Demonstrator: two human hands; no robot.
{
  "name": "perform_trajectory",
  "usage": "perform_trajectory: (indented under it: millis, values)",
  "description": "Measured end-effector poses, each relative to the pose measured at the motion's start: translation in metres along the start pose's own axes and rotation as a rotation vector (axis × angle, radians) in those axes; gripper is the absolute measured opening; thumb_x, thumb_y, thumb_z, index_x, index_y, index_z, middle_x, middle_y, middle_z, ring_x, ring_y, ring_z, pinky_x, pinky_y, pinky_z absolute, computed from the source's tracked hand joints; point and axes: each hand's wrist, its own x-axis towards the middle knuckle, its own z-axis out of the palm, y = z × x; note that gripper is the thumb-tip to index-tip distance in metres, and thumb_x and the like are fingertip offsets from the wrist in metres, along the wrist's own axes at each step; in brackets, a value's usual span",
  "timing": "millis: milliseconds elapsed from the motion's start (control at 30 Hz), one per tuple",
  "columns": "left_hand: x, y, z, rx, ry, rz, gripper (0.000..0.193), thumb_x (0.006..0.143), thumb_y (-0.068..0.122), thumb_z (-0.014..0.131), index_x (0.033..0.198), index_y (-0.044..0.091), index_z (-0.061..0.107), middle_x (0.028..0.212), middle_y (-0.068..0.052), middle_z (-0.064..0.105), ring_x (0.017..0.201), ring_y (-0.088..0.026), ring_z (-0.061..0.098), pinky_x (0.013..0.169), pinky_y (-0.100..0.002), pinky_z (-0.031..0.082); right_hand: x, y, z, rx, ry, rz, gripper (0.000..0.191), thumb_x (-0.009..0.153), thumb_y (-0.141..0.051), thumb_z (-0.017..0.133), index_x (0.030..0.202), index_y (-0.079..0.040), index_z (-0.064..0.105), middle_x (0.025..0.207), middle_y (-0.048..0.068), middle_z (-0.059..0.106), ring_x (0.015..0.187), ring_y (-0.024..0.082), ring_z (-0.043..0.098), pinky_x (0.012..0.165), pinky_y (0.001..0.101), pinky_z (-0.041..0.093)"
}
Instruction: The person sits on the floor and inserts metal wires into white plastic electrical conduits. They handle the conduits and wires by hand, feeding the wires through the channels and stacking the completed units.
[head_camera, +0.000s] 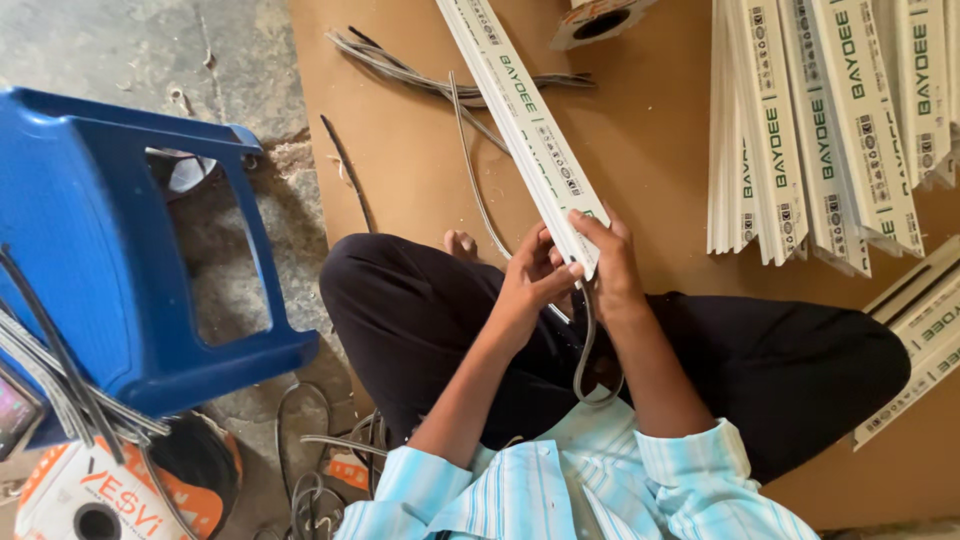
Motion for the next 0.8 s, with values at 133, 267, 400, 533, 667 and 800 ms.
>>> perform_trajectory:
  millis: [133,267,400,533,667,800]
  values:
    - [0.002,-0.004,-0.007,0.02,-0.006,0.01,0.067,0.09,0.002,0.076,0.152,0.002,0.05,0.111,-0.002,0.061,0.104,-0.013,0.064,0.086,-0.027,0.055,-0.002,0.003,-0.005,0.031,-0.039,-0.016,0.032,0.097,-0.016,0.063,0.122,0.003,0.056,0.087,0.017,0.071,0.058,0.017,0.064,0.053,0.0274,0.053]
    - [0.008,-0.005,-0.006,0.129,0.004,0.011,0.062,0.085,0.002,0.076,0.142,-0.002,0.052,0.115,-0.005,0.069,0.103,-0.014,0.068,0.087,-0.028,0.058,-0.001,0.002,-0.011,0.039,-0.04,-0.026,0.031,0.096,-0.013,0.063,0.12,0.004,0.056,0.089,0.018,0.07,0.059,0.018,0.064,0.054,0.0285,0.054]
    - [0.014,-0.008,-0.006,0.216,0.025,0.108,0.049,0.089,0.004,0.073,0.135,-0.009,0.06,0.112,-0.01,0.072,0.1,-0.015,0.07,0.087,-0.027,0.058,-0.004,0.002,-0.015,0.008,-0.038,-0.034,0.033,0.096,-0.01,0.064,0.124,0.004,0.056,0.096,0.016,0.071,0.073,0.017,0.07,0.066,0.0271,0.059]
    - [0.035,-0.003,-0.027,0.379,0.302,0.021,0.038,0.094,0.014,0.07,0.123,-0.01,0.07,0.105,-0.017,0.076,0.083,-0.019,0.071,0.069,-0.031,0.058,-0.006,0.011,-0.017,-0.068,-0.049,-0.027,0.037,0.095,-0.011,0.066,0.129,0.002,0.059,0.096,0.012,0.07,0.068,0.016,0.067,0.058,0.0286,0.056]
    - [0.077,0.002,-0.036,0.117,0.371,0.004,0.036,0.096,0.023,0.066,0.119,-0.004,0.069,0.105,-0.02,0.073,0.08,-0.022,0.074,0.066,-0.035,0.062,-0.001,0.018,-0.032,-0.09,-0.101,-0.021,0.038,0.096,-0.014,0.063,0.13,0.002,0.058,0.094,0.016,0.072,0.066,0.019,0.068,0.056,0.03,0.056]
    - [0.111,0.02,-0.021,0.235,0.551,0.163,0.032,0.092,0.028,0.074,0.105,-0.001,0.077,0.088,-0.014,0.075,0.068,-0.022,0.071,0.056,-0.037,0.063,0.007,0.008,-0.054,-0.164,-0.167,-0.066,0.047,0.107,-0.024,0.054,0.139,0.01,0.056,0.107,0.025,0.072,0.074,0.026,0.068,0.062,0.0334,0.055]
